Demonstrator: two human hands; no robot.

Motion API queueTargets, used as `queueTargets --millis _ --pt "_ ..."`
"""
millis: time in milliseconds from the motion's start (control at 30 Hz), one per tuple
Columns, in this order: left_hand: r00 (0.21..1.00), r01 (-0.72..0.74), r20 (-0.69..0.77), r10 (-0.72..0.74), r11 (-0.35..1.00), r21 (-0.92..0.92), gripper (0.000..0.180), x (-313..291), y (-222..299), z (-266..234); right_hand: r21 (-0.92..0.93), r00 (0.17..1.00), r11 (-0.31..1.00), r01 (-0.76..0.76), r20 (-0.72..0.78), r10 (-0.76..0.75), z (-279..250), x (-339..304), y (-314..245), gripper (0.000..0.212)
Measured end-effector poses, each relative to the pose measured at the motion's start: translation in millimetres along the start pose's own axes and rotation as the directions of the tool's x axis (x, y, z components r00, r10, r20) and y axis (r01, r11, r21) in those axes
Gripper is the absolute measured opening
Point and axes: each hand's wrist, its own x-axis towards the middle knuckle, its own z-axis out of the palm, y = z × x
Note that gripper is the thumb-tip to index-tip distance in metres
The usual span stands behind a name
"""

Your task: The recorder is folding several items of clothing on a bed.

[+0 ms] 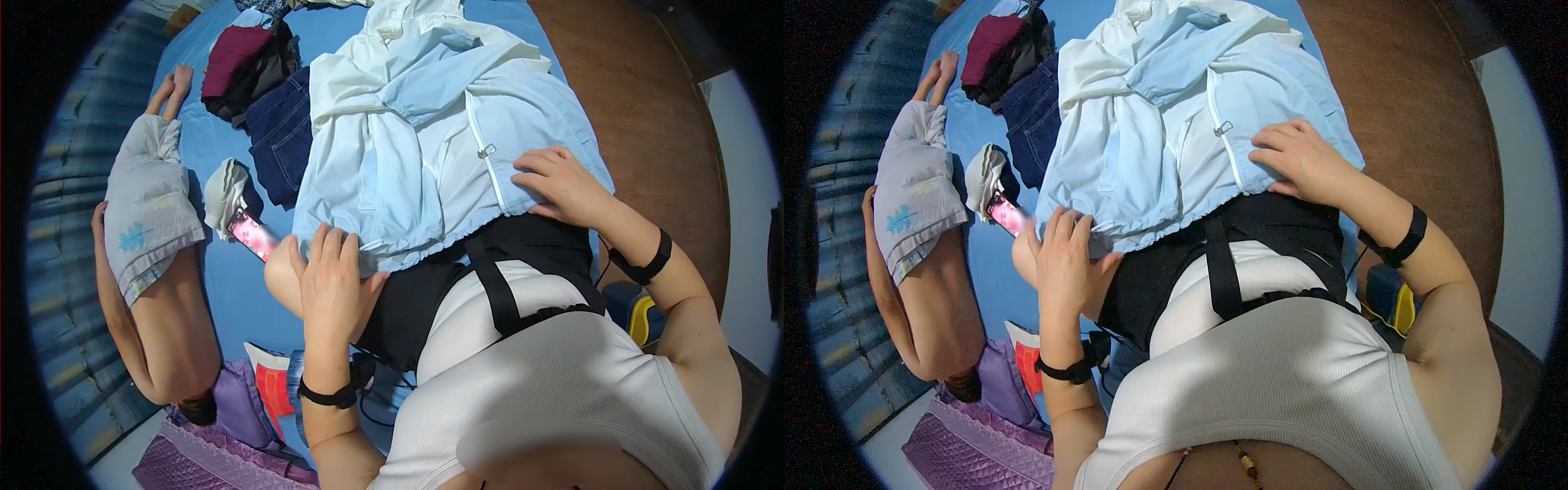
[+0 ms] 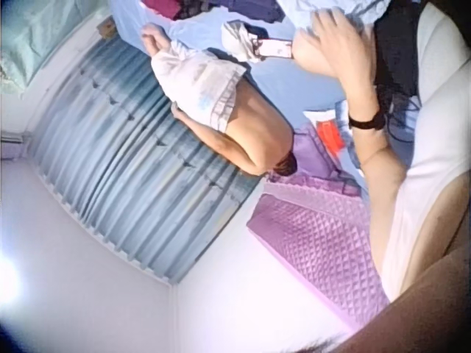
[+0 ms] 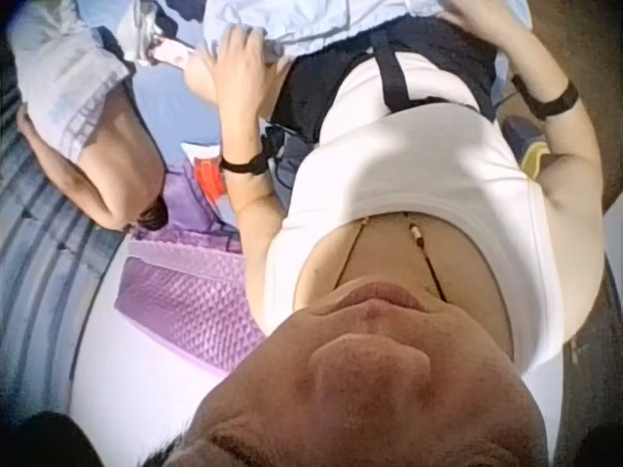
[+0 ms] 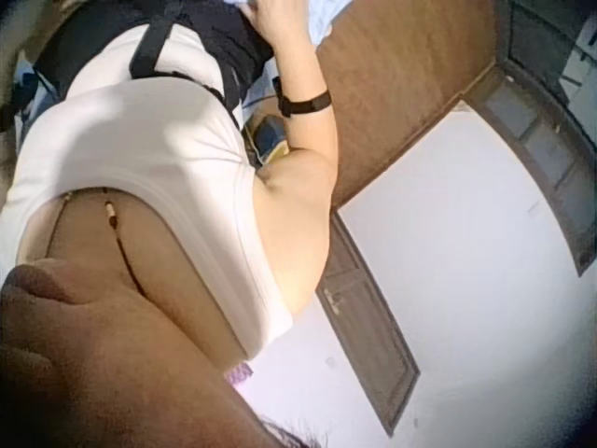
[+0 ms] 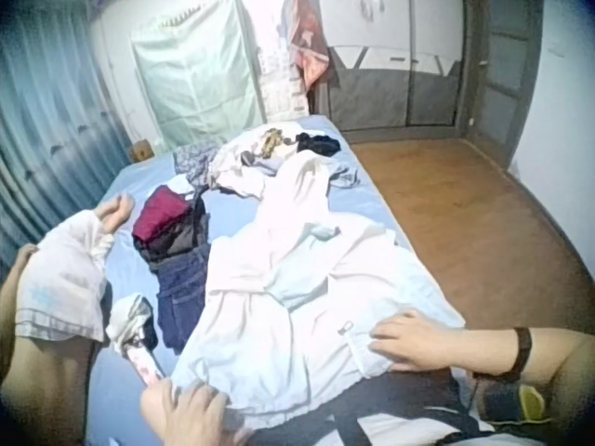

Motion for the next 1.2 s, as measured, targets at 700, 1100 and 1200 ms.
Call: queueTargets --millis 700,1100,1200 --pt "0.965 0.066 -0.078 -0.250 0.520 -0.852 0.014 67 41 58 0.274 0.995 0.961 -0.039 -0.080 0.063 20 23 -6 0.028" --pt "0.946 0.255 0.160 -0.283 0.343 -0.904 0.022 69 56 69 0.760 0.941 0.601 -0.246 0.038 0.337 0 16 10 0.012" --pt "0.988 0.149 0.074 -0.139 0.679 -0.718 0.018 65 56 78 0.626 0.942 0.756 -0.190 -0.102 0.321 3 23 5 0.015"
